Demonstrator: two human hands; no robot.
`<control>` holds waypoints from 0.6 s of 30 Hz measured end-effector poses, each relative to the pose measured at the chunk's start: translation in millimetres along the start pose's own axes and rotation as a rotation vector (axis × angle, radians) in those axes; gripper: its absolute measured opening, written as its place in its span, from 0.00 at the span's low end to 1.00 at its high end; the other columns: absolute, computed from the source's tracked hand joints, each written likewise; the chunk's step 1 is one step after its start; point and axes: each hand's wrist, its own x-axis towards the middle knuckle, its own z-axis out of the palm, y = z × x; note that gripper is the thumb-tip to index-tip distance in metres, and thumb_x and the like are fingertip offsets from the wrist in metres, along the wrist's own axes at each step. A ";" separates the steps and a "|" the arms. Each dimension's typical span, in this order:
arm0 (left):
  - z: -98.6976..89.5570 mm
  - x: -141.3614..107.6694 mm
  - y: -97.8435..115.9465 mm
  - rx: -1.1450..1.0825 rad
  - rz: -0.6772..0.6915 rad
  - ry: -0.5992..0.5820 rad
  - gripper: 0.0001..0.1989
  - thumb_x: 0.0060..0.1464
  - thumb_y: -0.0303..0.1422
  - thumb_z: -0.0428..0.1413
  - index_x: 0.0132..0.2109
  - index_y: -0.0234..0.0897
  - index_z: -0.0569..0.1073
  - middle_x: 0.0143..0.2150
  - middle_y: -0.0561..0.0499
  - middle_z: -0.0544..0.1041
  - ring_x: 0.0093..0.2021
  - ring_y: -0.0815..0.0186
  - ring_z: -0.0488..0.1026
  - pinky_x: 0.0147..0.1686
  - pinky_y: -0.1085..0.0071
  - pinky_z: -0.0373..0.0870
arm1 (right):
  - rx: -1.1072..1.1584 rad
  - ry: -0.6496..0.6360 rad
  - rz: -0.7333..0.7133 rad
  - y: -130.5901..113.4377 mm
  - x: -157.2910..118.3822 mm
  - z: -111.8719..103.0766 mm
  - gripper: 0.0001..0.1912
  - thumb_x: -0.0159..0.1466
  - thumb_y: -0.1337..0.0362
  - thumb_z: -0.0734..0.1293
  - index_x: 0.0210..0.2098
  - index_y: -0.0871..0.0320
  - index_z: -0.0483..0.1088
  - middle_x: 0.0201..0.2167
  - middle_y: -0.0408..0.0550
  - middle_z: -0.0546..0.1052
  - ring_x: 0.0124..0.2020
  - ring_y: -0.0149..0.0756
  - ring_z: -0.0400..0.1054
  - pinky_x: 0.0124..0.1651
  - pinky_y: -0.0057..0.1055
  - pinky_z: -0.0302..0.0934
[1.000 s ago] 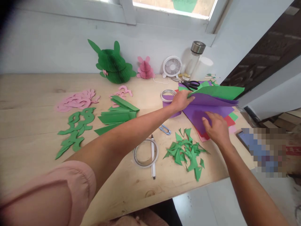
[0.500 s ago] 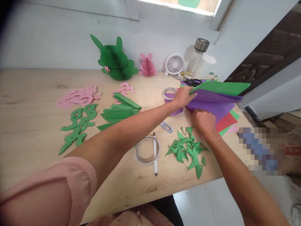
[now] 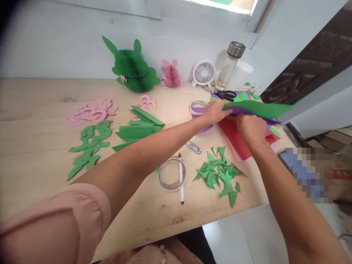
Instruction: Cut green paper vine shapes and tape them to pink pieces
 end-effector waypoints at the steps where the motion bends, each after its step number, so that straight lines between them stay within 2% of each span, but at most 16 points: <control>1: 0.5 -1.2 -1.4 -0.009 0.026 -0.030 0.17 0.54 0.31 0.51 0.49 0.36 0.76 0.44 0.48 0.78 0.49 0.58 0.73 0.46 0.68 0.66 | -0.008 0.007 0.000 -0.9 -0.3 -1.5 0.20 0.67 0.59 0.56 0.40 0.59 0.77 0.31 0.60 0.78 0.32 0.50 0.73 0.31 0.36 0.56; 5: 6.9 -4.1 -4.8 0.047 0.101 -0.126 0.18 0.50 0.26 0.52 0.48 0.39 0.76 0.44 0.50 0.78 0.47 0.59 0.73 0.43 0.70 0.67 | -0.027 0.037 -0.024 -1.7 -2.3 -4.2 0.21 0.67 0.58 0.55 0.38 0.60 0.77 0.29 0.60 0.77 0.31 0.50 0.72 0.30 0.36 0.55; 8: 12.6 -3.8 -3.1 0.127 0.009 -0.101 0.15 0.52 0.27 0.51 0.45 0.41 0.77 0.46 0.49 0.78 0.47 0.57 0.73 0.42 0.68 0.67 | -0.016 0.097 -0.075 -1.3 -9.5 -4.8 0.23 0.68 0.58 0.53 0.36 0.61 0.77 0.28 0.60 0.77 0.31 0.50 0.72 0.30 0.36 0.56; 10: 14.5 -3.0 -1.6 0.130 -0.042 -0.078 0.13 0.55 0.30 0.50 0.43 0.41 0.78 0.45 0.48 0.78 0.47 0.57 0.73 0.43 0.67 0.67 | 0.023 0.188 -0.139 -1.8 -22.0 -3.2 0.23 0.68 0.60 0.52 0.38 0.62 0.76 0.32 0.61 0.78 0.36 0.51 0.72 0.34 0.39 0.58; 13: 14.5 -1.9 -1.6 0.093 -0.079 -0.045 0.12 0.56 0.31 0.51 0.43 0.39 0.77 0.44 0.46 0.78 0.48 0.57 0.73 0.46 0.66 0.67 | 0.132 0.358 -0.284 -1.9 -50.7 7.9 0.19 0.68 0.63 0.54 0.47 0.63 0.73 0.44 0.61 0.77 0.48 0.49 0.69 0.48 0.41 0.59; 15: 13.9 -1.7 -3.1 0.061 -0.108 -0.019 0.12 0.57 0.31 0.51 0.45 0.38 0.77 0.44 0.46 0.78 0.49 0.57 0.73 0.47 0.66 0.66 | 0.176 0.330 -0.397 0.2 -68.8 21.2 0.18 0.67 0.62 0.56 0.49 0.61 0.71 0.49 0.59 0.76 0.51 0.47 0.68 0.51 0.41 0.58; 18: 13.1 -1.9 -5.0 0.021 -0.137 0.001 0.13 0.57 0.31 0.52 0.47 0.37 0.76 0.45 0.45 0.78 0.50 0.57 0.73 0.47 0.67 0.66 | 0.103 0.196 -0.328 6.0 -81.3 39.3 0.22 0.66 0.56 0.58 0.51 0.64 0.70 0.47 0.62 0.76 0.46 0.51 0.70 0.44 0.41 0.61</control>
